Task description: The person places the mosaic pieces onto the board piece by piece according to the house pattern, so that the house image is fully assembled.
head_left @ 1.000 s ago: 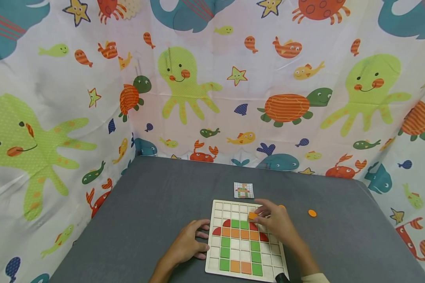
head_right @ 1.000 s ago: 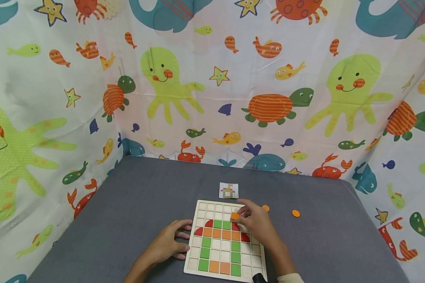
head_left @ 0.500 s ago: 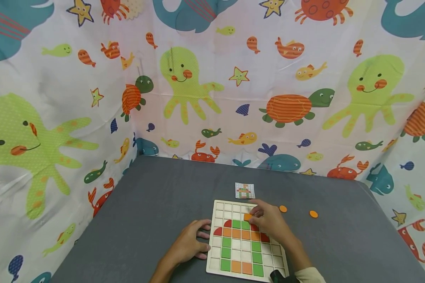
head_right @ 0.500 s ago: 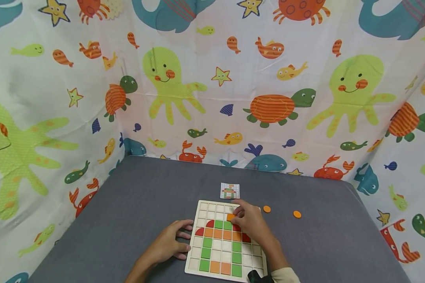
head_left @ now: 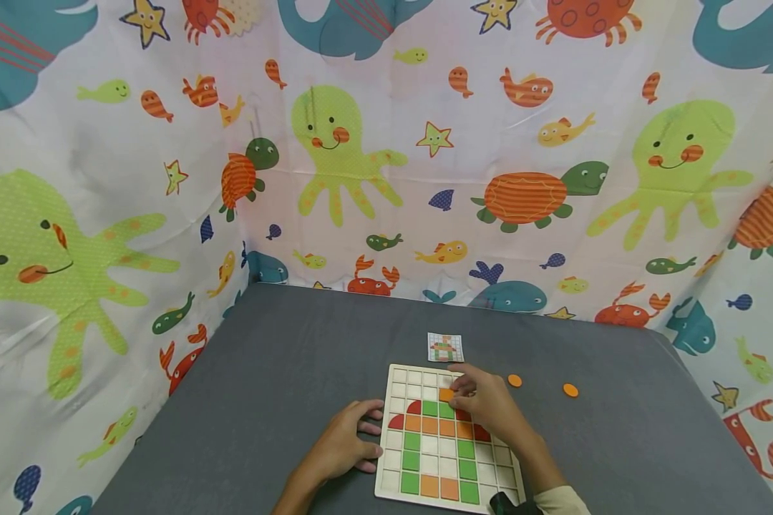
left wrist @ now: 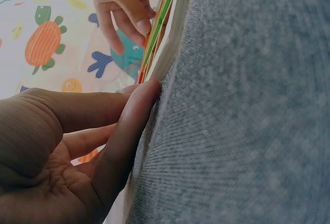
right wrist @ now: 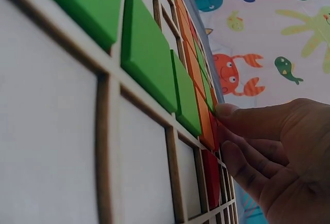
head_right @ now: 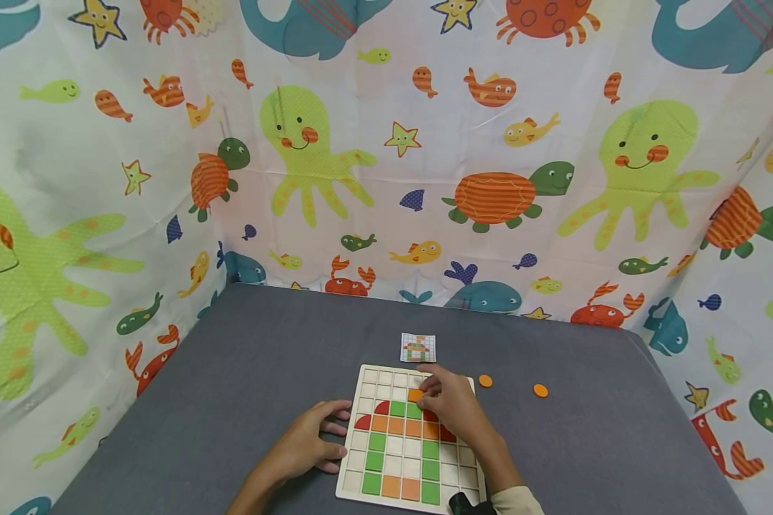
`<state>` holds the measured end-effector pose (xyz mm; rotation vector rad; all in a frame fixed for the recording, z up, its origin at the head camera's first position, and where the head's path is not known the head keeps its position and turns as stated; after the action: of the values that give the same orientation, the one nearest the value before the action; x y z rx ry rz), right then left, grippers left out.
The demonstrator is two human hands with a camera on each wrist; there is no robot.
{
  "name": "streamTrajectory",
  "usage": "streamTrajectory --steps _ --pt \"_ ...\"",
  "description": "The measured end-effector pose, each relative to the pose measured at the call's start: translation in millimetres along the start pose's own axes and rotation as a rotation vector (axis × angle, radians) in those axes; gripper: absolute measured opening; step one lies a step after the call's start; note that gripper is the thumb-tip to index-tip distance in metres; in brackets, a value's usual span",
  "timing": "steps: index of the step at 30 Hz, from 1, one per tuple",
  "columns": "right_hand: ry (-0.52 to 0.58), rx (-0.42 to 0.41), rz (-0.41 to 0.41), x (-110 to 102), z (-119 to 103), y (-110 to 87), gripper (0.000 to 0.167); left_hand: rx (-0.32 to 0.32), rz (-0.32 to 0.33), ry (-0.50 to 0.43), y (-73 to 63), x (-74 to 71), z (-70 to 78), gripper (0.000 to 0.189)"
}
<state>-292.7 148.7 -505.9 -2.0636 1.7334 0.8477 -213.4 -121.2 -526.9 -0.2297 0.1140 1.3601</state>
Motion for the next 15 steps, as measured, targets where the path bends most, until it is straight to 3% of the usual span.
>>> streamTrajectory --steps 15 --pt "-0.024 0.001 -0.003 0.1 4.6 2.2 0.054 -0.007 -0.002 0.0 0.8 0.5 -0.8 0.077"
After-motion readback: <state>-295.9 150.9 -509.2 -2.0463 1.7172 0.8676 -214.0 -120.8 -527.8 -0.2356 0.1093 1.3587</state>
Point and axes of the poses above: each hand's wrist, its own y-axis towards the middle knuckle, its own x-axis out of the palm, z = x × y, the point moved 4 cm from there along y, towards the middle knuckle, and after that the axes turned 4 degrees about z, right-handed, at the moved point
